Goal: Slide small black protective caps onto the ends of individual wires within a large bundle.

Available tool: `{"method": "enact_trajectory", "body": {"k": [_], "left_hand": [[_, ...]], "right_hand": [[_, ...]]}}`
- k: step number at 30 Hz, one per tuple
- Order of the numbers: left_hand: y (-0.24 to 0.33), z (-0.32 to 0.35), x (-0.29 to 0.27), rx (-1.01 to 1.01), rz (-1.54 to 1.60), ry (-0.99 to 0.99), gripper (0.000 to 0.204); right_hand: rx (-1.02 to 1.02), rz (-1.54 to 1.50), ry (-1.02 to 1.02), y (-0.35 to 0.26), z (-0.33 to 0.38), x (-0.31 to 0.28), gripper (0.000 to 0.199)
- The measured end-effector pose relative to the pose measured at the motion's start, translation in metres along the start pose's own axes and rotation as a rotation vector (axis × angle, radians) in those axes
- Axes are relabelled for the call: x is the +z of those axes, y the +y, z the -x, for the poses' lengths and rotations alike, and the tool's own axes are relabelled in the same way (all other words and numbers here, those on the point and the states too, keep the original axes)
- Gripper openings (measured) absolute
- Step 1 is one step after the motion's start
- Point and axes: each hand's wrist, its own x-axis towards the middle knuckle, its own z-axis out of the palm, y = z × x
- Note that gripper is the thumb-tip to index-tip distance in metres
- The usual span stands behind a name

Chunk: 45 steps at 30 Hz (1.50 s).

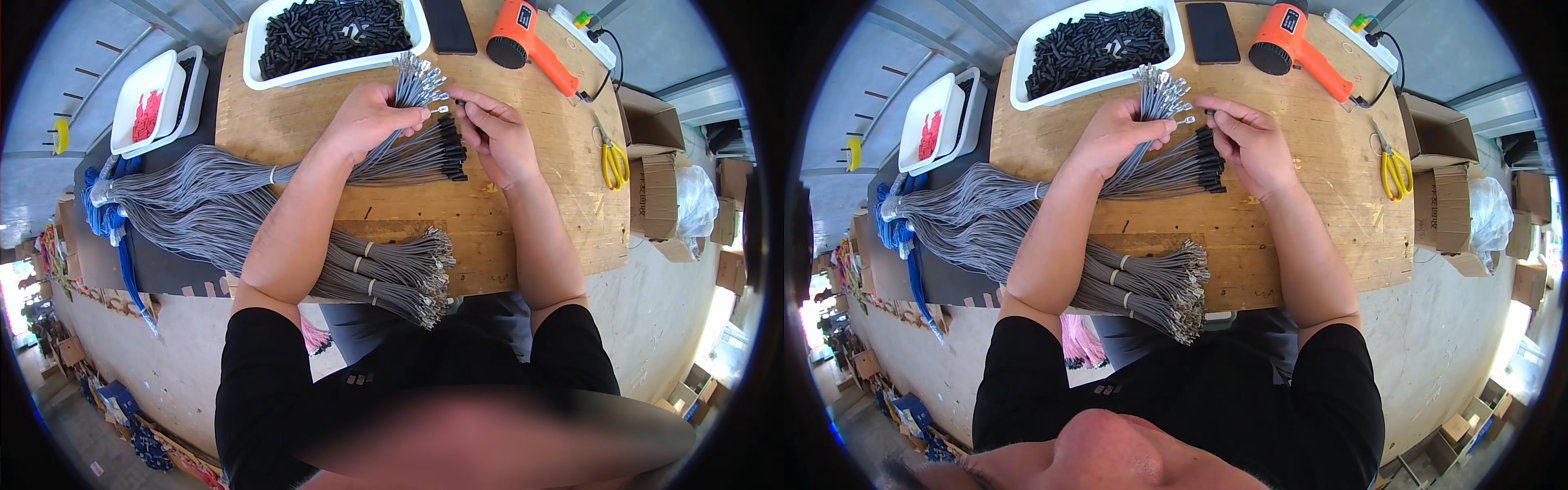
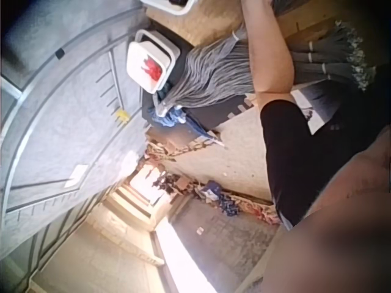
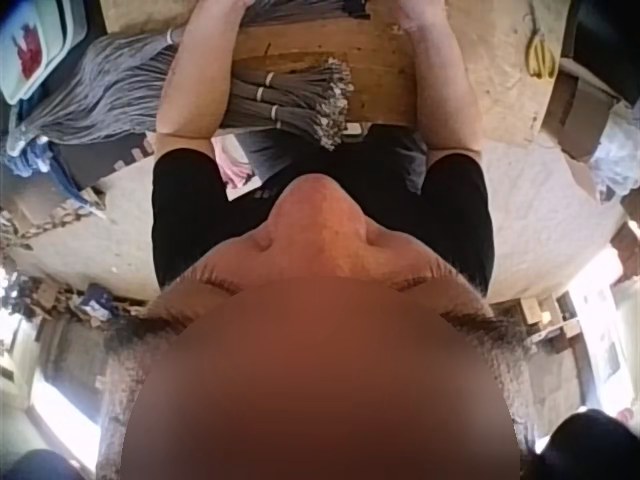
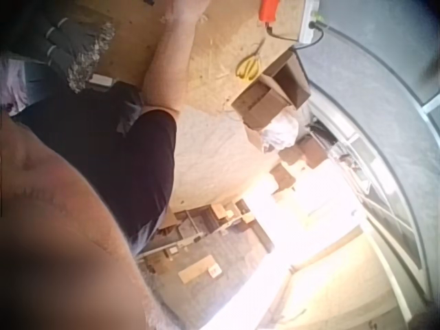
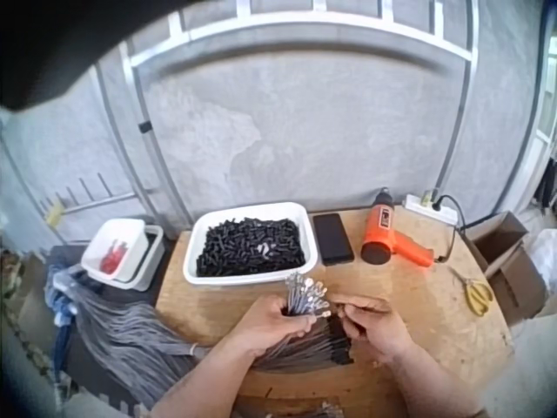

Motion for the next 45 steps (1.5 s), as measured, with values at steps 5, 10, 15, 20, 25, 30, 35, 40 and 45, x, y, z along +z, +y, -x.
{"method": "enact_trajectory", "body": {"k": [5, 10, 15, 20, 25, 30, 35, 40, 45], "left_hand": [[-0.002, -0.001, 0.0, 0.025, 0.02, 0.027, 0.019], [-0.001, 0.0, 0.001, 0.031, 0.034, 0.029, 0.02], [-0.001, 0.0, 0.001, 0.022, -0.004, 0.032, 0.02], [0.003, 0.002, 0.002, 0.031, -0.029, 0.023, 0.02], [0.003, 0.002, 0.002, 0.036, -0.037, 0.014, 0.019], [0.0, 0.001, 0.001, 0.05, -0.05, 0.007, 0.018], [0.002, 0.002, 0.002, 0.047, -0.067, 0.009, 0.019], [0.001, 0.002, 0.002, 0.053, -0.105, 0.014, 0.019], [0.0, 0.001, -0.001, 0.044, -0.089, -0.044, 0.023]], "right_hand": [[-0.016, 0.044, 0.03, 0.003, 0.002, 0.0, 0.028], [-0.02, 0.07, 0.088, 0.003, 0.002, 0.0, 0.023], [-0.023, 0.032, 0.072, 0.005, 0.001, 0.0, 0.019], [-0.064, 0.049, 0.113, 0.005, 0.002, 0.004, 0.018], [-0.096, 0.049, 0.127, 0.009, 0.001, 0.003, 0.017], [-0.1, 0.051, 0.116, 0.009, 0.0, 0.005, 0.016], [-0.093, 0.042, 0.107, 0.011, 0.0, 0.003, 0.015], [-0.088, 0.05, 0.099, 0.011, 0.001, 0.005, 0.014], [-0.098, 0.05, 0.119, 0.009, 0.0, 0.004, 0.014]]}}
